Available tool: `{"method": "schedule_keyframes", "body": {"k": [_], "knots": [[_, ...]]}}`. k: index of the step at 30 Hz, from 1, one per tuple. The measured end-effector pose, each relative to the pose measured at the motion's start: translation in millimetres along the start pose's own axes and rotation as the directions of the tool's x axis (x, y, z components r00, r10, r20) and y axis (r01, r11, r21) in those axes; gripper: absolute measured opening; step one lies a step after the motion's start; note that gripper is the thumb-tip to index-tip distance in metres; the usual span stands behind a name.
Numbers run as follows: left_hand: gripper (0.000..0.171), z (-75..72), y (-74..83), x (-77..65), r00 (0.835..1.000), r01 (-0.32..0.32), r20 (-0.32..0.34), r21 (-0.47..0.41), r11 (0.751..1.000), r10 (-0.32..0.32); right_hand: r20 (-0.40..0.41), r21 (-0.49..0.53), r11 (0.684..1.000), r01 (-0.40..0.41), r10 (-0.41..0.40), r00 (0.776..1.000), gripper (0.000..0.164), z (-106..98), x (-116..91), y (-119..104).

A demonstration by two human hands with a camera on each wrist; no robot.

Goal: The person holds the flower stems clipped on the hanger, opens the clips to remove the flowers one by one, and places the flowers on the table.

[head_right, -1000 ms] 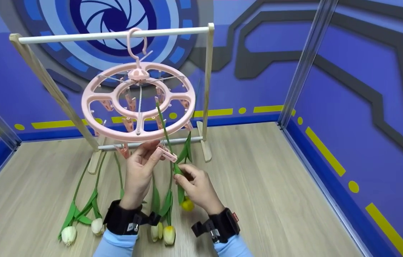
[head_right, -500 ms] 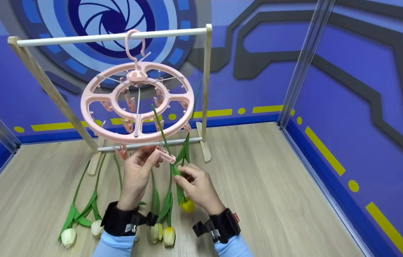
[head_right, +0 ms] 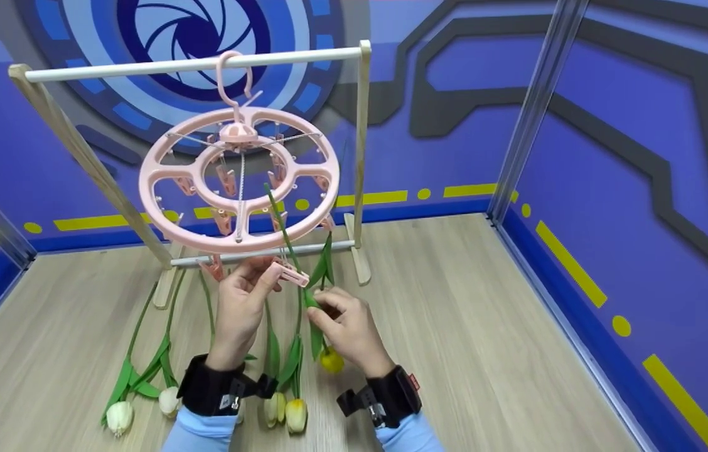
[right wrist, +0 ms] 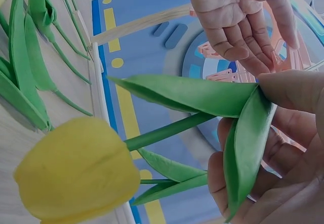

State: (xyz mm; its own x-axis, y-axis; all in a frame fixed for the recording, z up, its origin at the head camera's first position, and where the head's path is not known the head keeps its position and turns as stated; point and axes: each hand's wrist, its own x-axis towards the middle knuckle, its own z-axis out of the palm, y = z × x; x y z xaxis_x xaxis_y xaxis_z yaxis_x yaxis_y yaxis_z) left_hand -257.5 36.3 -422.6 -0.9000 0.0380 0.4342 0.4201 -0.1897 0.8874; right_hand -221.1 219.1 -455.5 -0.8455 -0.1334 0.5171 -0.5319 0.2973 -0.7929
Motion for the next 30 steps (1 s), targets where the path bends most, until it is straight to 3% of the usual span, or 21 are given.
{"method": "schedule_keyframes", "body": {"k": [8,30], "knots": [[0.015,1.9,0.7,0.4,0.999,0.024,-0.029,0.016,1.0,-0.024,-0.009,-0.009,1.0,0.013,-0.013,1.0,0.011,-0.1,0.3,1.6],[0.015,1.9,1.2,0.3,0.999,-0.014,-0.04,0.013,1.0,0.014,-0.009,-0.019,1.0,-0.021,0.021,1.0,0.01,-1.9,1.5,0.0]]}}
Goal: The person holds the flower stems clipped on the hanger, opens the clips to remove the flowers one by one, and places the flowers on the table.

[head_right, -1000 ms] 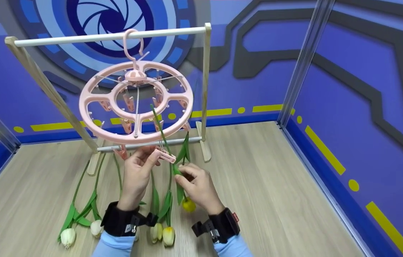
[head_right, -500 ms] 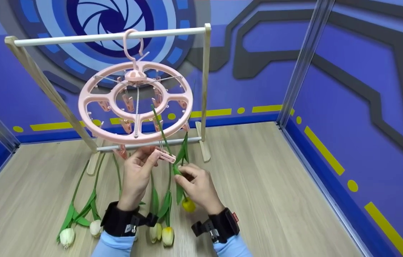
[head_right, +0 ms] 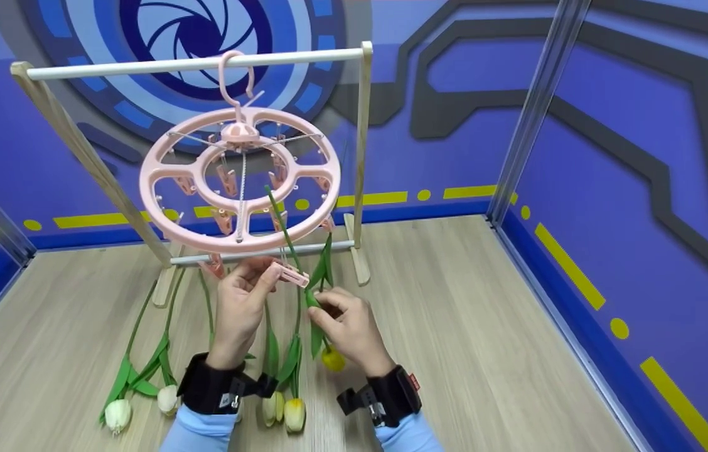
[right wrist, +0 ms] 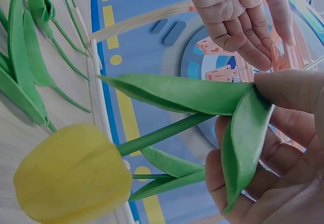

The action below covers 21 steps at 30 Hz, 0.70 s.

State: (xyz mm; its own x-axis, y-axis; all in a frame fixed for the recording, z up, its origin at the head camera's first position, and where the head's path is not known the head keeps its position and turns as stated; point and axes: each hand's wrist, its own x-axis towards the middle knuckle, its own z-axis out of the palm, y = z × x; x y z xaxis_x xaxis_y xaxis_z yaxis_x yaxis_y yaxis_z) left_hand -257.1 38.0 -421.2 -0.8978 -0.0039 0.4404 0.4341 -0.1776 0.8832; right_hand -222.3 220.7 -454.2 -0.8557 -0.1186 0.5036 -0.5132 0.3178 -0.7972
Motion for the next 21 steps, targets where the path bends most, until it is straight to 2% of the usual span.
{"method": "schedule_keyframes", "body": {"k": [14,21], "knots": [[0.013,-1.7,-0.1,1.4,1.0,-0.011,-0.019,0.023,1.0,0.012,0.003,-0.005,1.0,-0.021,0.021,1.0,0.01,-3.3,-0.1,2.0],[0.014,-1.8,-1.0,2.1,1.0,-0.016,-0.007,-0.011,1.0,0.016,0.006,-0.01,0.999,-0.045,0.045,0.999,0.011,-4.5,-0.6,0.1]]}}
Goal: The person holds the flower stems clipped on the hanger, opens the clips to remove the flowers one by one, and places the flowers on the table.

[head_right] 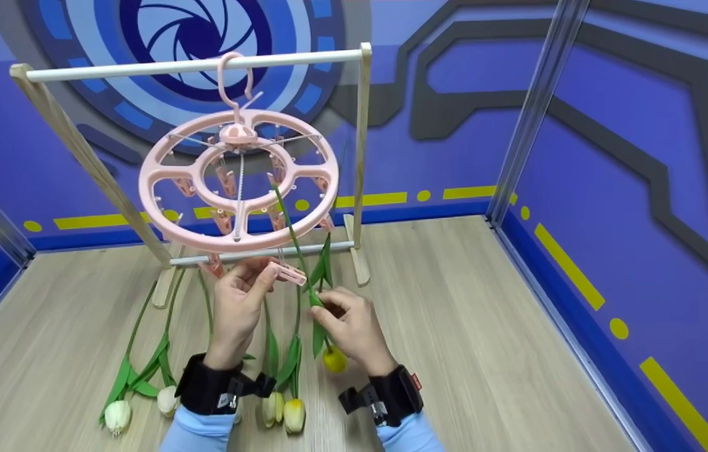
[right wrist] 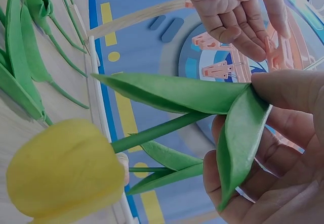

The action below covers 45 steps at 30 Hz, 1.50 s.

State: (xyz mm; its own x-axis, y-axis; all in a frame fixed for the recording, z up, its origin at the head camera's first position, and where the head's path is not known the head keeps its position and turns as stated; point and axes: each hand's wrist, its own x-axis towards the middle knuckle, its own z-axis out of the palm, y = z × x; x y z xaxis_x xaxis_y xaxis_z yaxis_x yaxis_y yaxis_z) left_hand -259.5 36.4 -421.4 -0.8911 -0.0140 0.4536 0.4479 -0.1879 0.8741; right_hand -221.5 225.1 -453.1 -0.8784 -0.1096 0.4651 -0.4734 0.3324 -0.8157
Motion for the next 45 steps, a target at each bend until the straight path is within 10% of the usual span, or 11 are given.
{"method": "schedule_keyframes", "body": {"k": [45], "knots": [[0.037,-10.5,2.7,-2.0,0.999,0.044,-0.015,0.174,0.984,-0.043,-0.023,0.023,0.995,-0.093,0.093,0.995,0.012,-21,0,-2]]}}
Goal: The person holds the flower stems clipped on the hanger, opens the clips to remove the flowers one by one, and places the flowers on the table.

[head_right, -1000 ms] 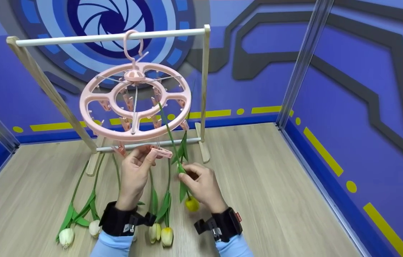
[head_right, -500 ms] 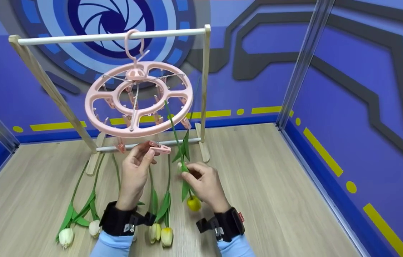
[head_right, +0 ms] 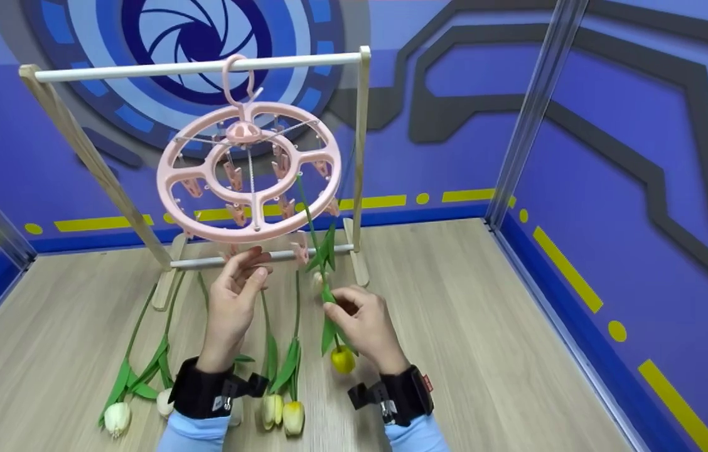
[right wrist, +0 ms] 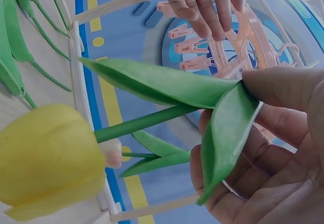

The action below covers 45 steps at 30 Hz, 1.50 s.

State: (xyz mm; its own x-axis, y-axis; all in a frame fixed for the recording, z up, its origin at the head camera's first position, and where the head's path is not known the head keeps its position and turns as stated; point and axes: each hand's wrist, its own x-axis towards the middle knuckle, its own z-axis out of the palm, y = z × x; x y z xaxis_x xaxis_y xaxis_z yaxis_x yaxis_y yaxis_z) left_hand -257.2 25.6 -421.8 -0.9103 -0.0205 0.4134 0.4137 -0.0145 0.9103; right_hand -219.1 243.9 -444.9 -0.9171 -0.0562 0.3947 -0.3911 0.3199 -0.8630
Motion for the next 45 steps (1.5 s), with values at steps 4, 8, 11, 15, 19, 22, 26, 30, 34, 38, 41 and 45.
{"method": "schedule_keyframes", "body": {"k": [4,8,11,15,19,22,26,30,34,38,41,45], "knots": [[0.037,-5.5,2.7,-3.8,1.0,0.005,0.004,0.048,0.999,-0.005,-0.007,0.001,1.0,-0.006,0.006,1.0,0.013,-2,0,1],[0.037,-10.5,4.6,-7.9,0.999,-0.015,0.038,0.089,0.996,0.012,-0.021,-0.006,1.0,-0.01,0.01,1.0,0.011,-6,0,2],[0.039,-14.7,5.2,-10.7,0.998,-0.032,0.065,0.116,0.993,0.025,-0.022,-0.014,1.0,-0.025,0.024,0.999,0.011,-9,0,2],[0.04,-20.1,5.4,-13.7,0.996,-0.064,0.073,0.164,0.984,0.053,-0.023,-0.019,0.998,-0.054,0.053,0.998,0.013,-13,1,1],[0.04,-24.7,3.4,-16.5,0.994,-0.104,0.065,0.227,0.968,0.091,-0.039,0.002,0.997,-0.079,0.079,0.996,0.014,-17,1,0],[0.039,-28.0,1.2,-18.2,0.991,-0.129,0.056,0.285,0.95,0.118,-0.053,0.018,0.995,-0.093,0.094,0.994,0.013,-19,-1,1],[0.04,-31.4,-1.4,-18.5,0.987,-0.158,0.044,0.36,0.919,0.152,-0.064,0.032,0.993,-0.112,0.114,0.991,0.014,-22,-2,4],[0.042,-33.6,-4.0,-18.3,0.983,-0.18,0.046,0.413,0.893,0.177,-0.081,0.022,0.99,-0.138,0.14,0.987,0.014,-24,-1,7],[0.044,-34.9,-6.6,-18.2,0.981,-0.189,0.055,0.448,0.874,0.184,-0.089,-0.002,0.985,-0.174,0.173,0.981,0.015,-25,0,10],[0.044,-36.6,-8.7,-18.2,0.98,-0.194,0.059,0.472,0.86,0.189,-0.092,-0.016,0.979,-0.203,0.201,0.975,0.014,-26,0,13],[0.044,-37.7,-9.8,-18.0,0.98,-0.196,0.059,0.486,0.852,0.192,-0.094,-0.027,0.974,-0.226,0.223,0.97,0.014,-25,1,15],[0.045,-38.5,-10.4,-17.6,0.978,-0.201,0.059,0.503,0.84,0.199,-0.088,-0.046,0.965,-0.259,0.254,0.963,0.015,-25,1,20]]}}
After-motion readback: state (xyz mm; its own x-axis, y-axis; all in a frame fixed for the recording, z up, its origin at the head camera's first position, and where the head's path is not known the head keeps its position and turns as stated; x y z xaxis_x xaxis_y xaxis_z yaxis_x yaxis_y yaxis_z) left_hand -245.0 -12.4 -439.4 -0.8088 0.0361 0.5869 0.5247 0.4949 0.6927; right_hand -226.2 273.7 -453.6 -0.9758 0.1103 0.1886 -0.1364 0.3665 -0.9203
